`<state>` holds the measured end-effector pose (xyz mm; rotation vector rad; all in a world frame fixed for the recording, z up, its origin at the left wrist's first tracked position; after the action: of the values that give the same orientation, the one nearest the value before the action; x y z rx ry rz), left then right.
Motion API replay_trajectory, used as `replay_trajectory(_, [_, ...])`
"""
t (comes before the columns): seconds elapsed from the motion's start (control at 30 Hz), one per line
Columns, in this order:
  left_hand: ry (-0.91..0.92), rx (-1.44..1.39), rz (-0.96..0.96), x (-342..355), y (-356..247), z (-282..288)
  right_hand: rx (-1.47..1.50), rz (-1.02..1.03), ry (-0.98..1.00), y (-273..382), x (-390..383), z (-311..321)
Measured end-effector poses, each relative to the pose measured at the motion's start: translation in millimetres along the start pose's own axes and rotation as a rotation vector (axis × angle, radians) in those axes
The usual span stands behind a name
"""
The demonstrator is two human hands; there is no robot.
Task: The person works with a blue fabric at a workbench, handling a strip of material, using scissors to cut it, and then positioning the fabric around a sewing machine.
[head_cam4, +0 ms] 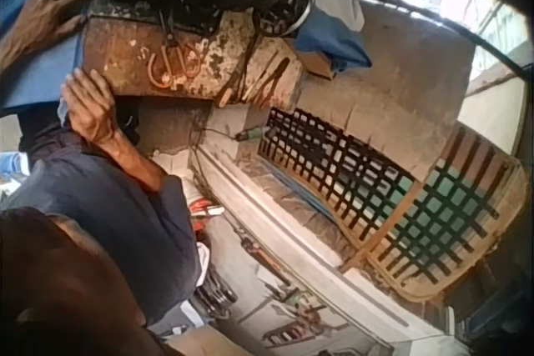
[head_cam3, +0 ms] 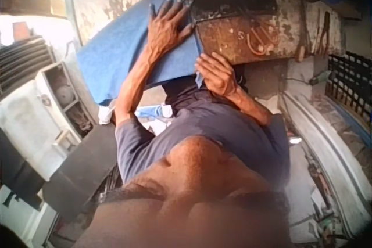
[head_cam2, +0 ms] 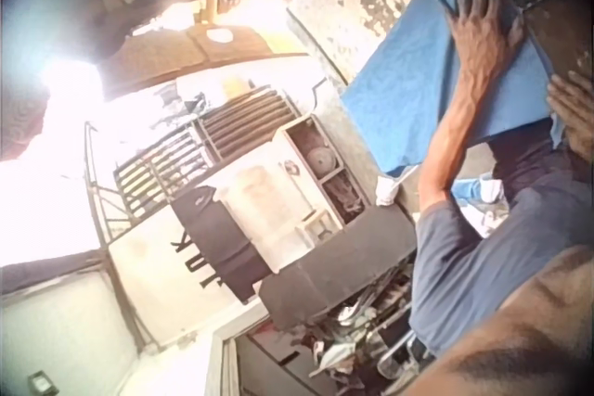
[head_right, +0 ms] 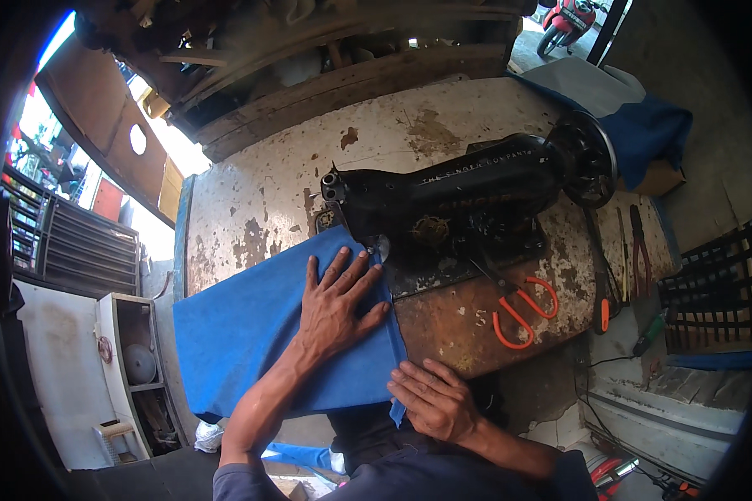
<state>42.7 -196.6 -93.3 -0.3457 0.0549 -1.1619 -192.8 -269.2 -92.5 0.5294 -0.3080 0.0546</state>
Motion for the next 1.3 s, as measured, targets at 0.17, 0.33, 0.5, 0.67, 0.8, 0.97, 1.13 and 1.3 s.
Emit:
replay_trajectory(0.17, [-0.074,0.039,-0.074,5,6,1,0.007,-0.025,0.008,-2,7,0])
replay_trajectory(0.33, [-0.107,0.029,-0.083,13,11,2,0.008,-0.05,0.051,-6,14,2])
replay_trajectory(0.5, [-0.115,0.028,-0.086,17,16,4,0.012,-0.048,0.048,-7,22,5])
replay_trajectory(0.67, [-0.174,0.037,-0.176,18,21,0,0.04,-0.068,0.064,-8,27,8])
replay_trajectory(0.8, [-0.194,0.039,-0.28,17,22,-1,0.062,-0.071,0.005,-7,28,9])
replay_trajectory(0.97, [-0.13,0.026,-0.282,2,8,4,0.182,-0.036,-0.071,-5,21,11])
replay_trajectory(1.13, [-0.016,0.014,-0.208,-25,-16,11,0.178,-0.013,-0.097,-1,6,14])
replay_trajectory(1.3, [0.037,-0.005,-0.14,-41,-34,9,0.145,-0.043,-0.129,-3,-6,15])
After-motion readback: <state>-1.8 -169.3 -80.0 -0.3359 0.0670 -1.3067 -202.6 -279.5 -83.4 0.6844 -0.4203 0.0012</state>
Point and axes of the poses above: each hand's wrist, its own x-axis towards the middle knuckle, its own z-axis out of the back of the hand, y = z × x, the point moved 2 cm from there along x, towards the middle knuckle, and after that the axes turned 6 degrees about y, right-handed, at the moved point
